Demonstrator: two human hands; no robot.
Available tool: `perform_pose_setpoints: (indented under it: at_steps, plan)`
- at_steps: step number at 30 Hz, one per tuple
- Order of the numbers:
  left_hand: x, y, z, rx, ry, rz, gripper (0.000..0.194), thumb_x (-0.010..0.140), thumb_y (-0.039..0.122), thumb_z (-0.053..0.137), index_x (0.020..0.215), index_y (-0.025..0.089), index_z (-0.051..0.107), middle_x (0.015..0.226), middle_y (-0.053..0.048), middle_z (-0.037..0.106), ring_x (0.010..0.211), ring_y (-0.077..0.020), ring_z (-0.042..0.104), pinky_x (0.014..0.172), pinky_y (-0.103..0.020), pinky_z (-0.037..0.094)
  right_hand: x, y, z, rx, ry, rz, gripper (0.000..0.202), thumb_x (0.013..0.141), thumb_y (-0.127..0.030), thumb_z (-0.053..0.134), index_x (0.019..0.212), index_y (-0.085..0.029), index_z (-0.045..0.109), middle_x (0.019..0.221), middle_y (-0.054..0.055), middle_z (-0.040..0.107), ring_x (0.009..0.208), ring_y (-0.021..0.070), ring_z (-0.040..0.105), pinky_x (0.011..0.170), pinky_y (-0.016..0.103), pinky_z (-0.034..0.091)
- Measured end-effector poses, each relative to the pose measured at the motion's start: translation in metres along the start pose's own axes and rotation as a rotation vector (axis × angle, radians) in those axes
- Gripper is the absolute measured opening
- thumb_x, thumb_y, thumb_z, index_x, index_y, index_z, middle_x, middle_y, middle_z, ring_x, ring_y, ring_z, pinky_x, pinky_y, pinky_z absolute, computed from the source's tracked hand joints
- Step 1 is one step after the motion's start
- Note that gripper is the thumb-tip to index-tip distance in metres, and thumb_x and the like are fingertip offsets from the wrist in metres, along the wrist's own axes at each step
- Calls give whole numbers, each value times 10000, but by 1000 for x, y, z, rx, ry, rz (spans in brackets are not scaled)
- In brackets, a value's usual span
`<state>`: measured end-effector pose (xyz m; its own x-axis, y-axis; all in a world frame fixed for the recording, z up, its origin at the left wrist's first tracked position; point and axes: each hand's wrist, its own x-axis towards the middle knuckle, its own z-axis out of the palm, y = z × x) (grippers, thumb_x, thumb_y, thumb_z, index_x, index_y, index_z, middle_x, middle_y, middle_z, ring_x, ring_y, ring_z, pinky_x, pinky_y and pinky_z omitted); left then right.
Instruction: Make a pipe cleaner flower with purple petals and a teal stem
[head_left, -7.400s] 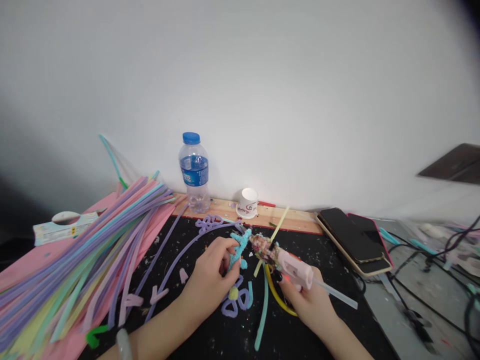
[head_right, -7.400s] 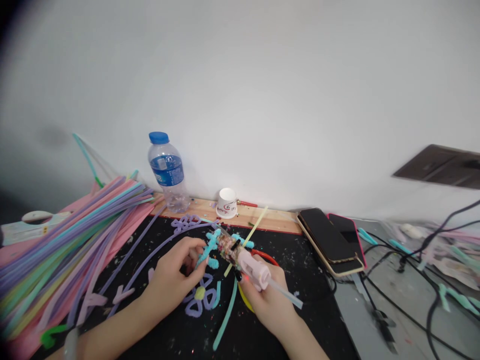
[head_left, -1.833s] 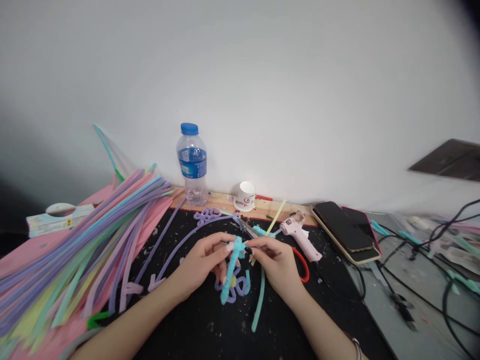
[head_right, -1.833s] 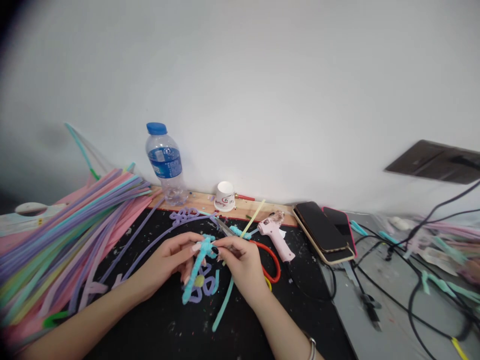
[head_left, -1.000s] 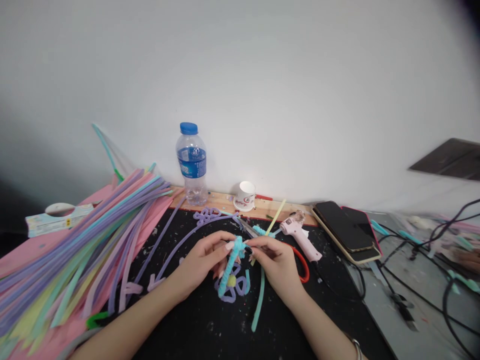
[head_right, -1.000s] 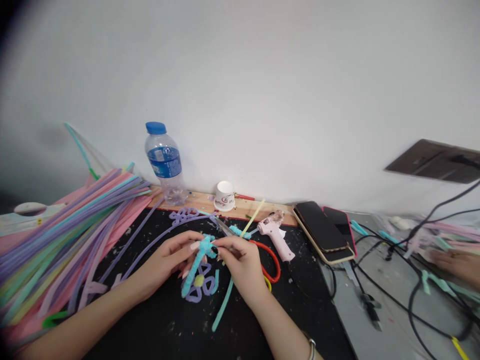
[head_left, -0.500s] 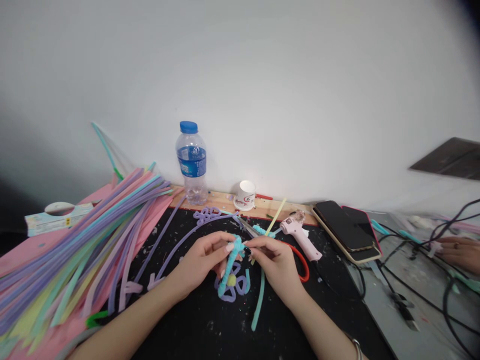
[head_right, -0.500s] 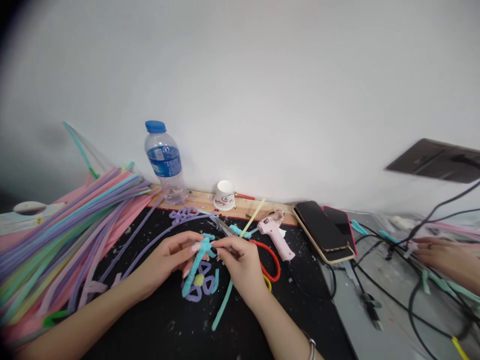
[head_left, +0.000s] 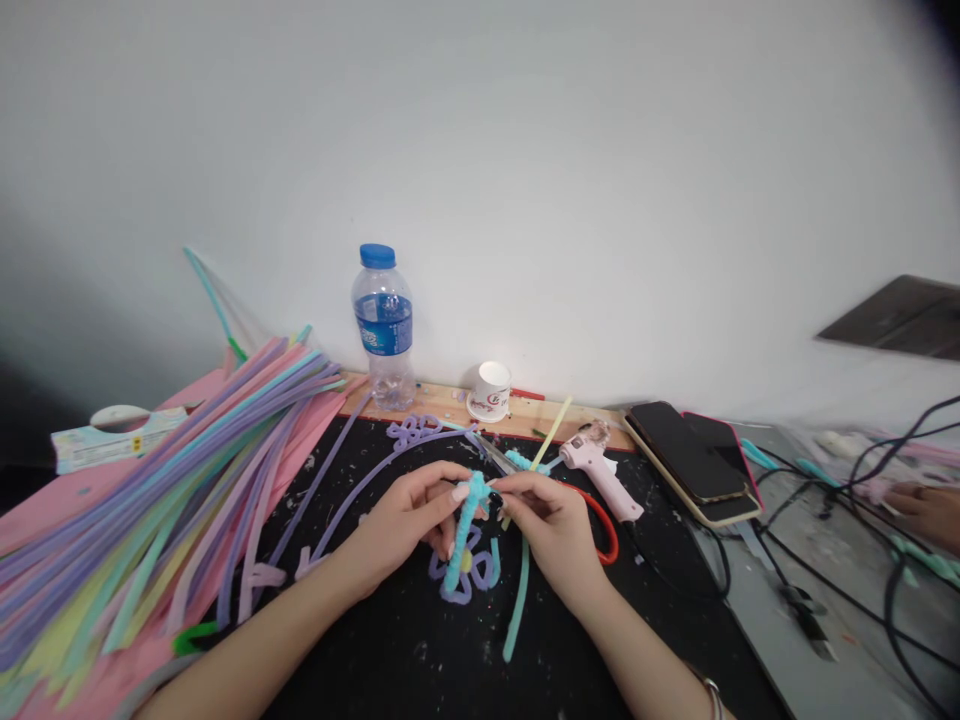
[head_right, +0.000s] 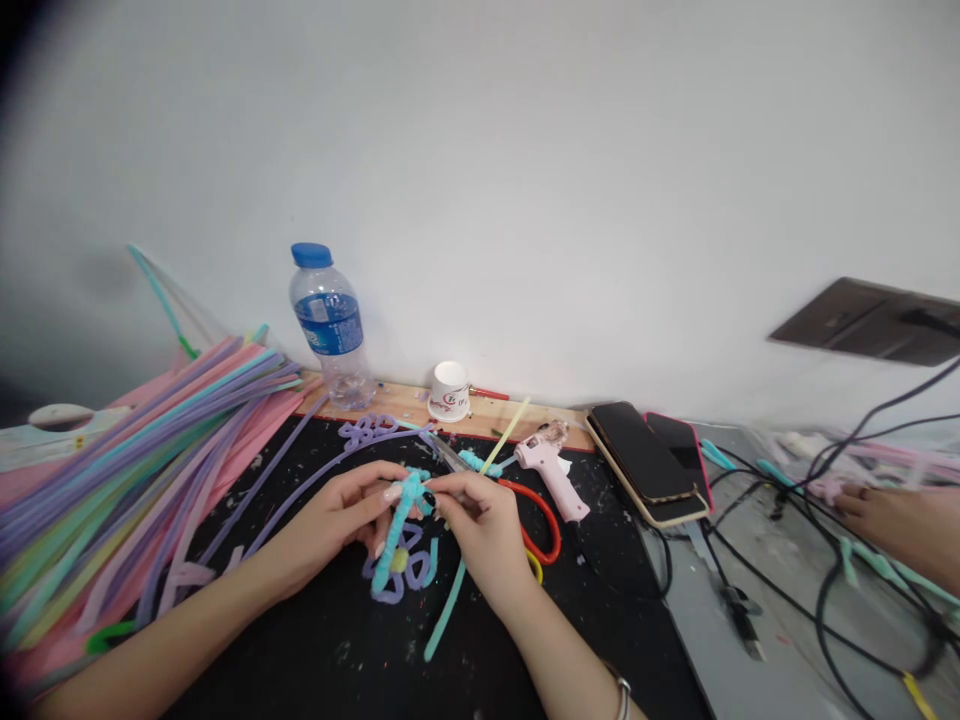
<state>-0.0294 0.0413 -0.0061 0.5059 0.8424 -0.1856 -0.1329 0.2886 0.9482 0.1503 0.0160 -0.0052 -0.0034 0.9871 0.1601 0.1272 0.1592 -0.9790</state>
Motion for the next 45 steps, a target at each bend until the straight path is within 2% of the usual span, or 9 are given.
perform_pose_setpoints:
  at_steps: [7,12,16,19,22,26,32,40,45]
  plan:
    - [1,-1,1,133,-21,-10,399,727,290,680,1077,184,520,714,7,649,442,-89,543,401,-181,408,2,6,0,4,36,-30,137,759,-139,615,858,-209,678,786,17,700,697,150,639,630,245,503]
    - [2,0,-1,119,39,24,279,740,302,660,956,146,578,743,-23,660,432,-66,479,417,-188,371,1,4,-6,-63,112,-66,183,816,-184,552,993,-204,593,678,-20,595,545,115,544,504,220,434]
    - [1,5,-4,64,141,50,211,745,310,660,837,145,566,706,-6,633,449,-55,429,439,-182,338,9,-8,-29,-334,338,-81,205,864,-233,470,1041,-187,561,713,4,566,537,125,500,480,232,402]
    - [0,7,-5,21,185,81,224,784,329,620,906,157,546,717,0,626,450,-52,410,448,-180,328,14,-11,-56,-615,485,-97,259,857,-255,463,1094,-170,528,872,65,589,667,171,560,563,273,452]
    - [0,8,-6,-3,212,94,302,811,362,580,1043,181,511,722,2,629,427,-58,417,435,-187,320,12,-4,-79,-996,501,-68,403,778,-280,546,1147,-132,486,1037,145,561,912,274,563,726,364,465]
    - [1,7,-6,-7,239,95,356,828,386,551,1117,200,455,692,17,625,393,-54,408,419,-186,314,6,9,-86,-1262,451,215,479,746,-318,545,1160,-96,453,1047,190,548,997,343,556,759,406,456]
    - [1,6,-5,17,200,67,336,812,358,576,1082,199,456,635,53,568,416,-67,470,428,-183,345,9,8,-86,-1247,275,415,424,770,-303,499,1140,-100,460,931,172,652,830,301,652,647,333,448]
    - [0,12,-4,32,216,55,292,768,326,625,1010,167,588,687,34,561,473,-69,416,484,-204,327,10,6,-98,-1118,475,326,395,758,-358,522,1092,-148,544,824,123,693,737,274,666,573,291,434]
    - [0,14,-7,162,238,108,225,801,340,568,924,164,633,720,11,599,517,-99,404,521,-225,322,9,9,-98,-1132,442,254,432,757,-351,535,1148,-165,532,843,104,687,747,264,662,601,294,441]
